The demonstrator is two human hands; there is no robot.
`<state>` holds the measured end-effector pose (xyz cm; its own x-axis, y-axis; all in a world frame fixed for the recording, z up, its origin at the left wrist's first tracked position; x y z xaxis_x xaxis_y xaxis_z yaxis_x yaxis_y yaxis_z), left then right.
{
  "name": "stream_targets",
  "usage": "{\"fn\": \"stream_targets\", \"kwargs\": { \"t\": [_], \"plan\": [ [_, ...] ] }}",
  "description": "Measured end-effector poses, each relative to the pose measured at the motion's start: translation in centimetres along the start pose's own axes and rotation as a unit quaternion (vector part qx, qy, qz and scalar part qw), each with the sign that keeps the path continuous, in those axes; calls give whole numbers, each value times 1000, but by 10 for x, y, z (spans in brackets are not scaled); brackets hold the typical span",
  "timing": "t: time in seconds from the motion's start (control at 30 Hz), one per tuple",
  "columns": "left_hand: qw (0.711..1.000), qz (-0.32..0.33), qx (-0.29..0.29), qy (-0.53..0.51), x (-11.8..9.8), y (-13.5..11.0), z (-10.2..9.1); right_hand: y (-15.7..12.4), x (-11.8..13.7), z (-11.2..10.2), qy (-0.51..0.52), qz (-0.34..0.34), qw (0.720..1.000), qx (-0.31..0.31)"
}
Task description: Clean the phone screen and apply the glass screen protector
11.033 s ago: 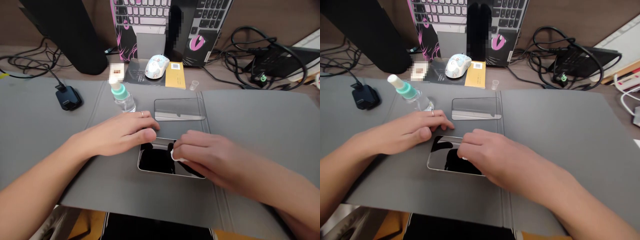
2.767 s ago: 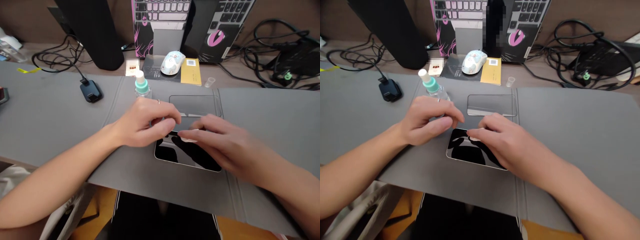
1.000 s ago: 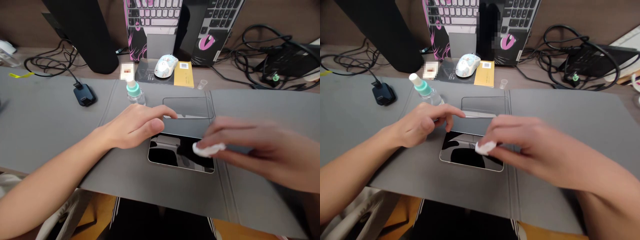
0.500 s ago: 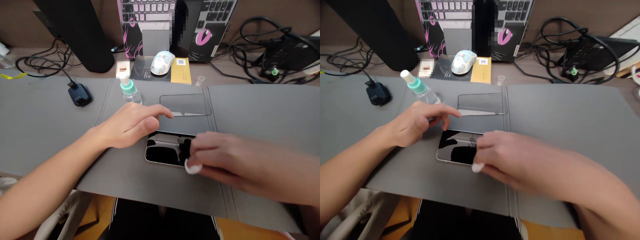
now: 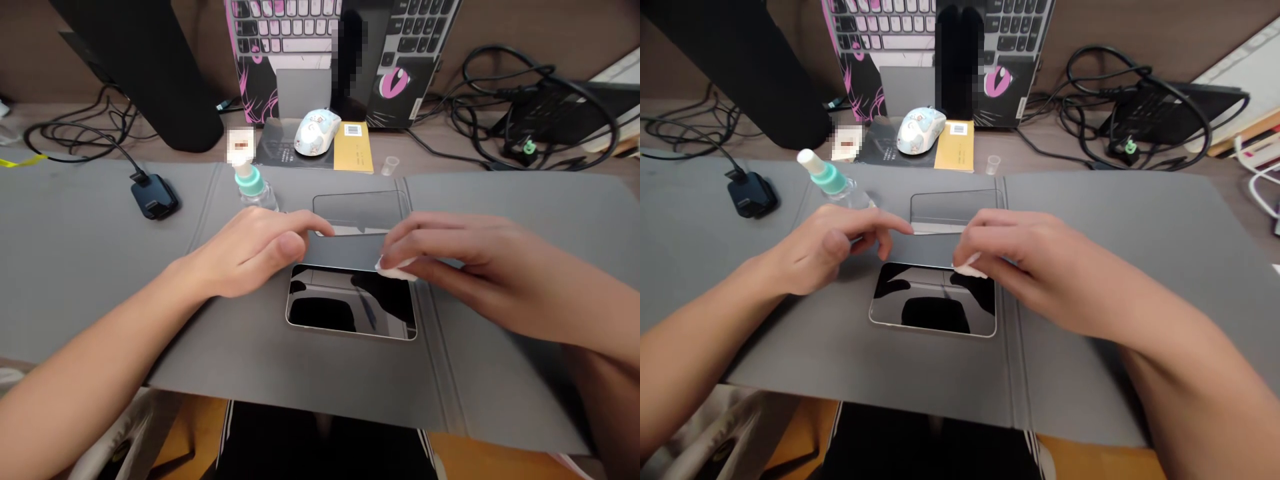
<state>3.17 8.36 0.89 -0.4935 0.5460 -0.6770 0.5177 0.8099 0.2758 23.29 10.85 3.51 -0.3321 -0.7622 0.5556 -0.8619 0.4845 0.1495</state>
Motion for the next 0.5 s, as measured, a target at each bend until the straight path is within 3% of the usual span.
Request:
{"fn": "stream_targets", "kwargs": {
  "t": [0.27,0.5],
  "plan": [
    [1000,0,8,4,2,0,3,-3,-10,2,-31,14,999,1],
    [1000,15,1,5,-1,3,1,-6,2,0,8,39,999,-8]
  ]
}}
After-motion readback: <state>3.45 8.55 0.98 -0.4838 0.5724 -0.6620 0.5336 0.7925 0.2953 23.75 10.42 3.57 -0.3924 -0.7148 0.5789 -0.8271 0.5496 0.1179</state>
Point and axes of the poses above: each hand's wrist, its own y-axis towards the middle knuckle, its own z-axis out of the palm, x = y × z, the point moved 8 cm from there along y, towards the middle knuckle, and after that the axes turned 2 degrees about -x, right-handed, at the moved point
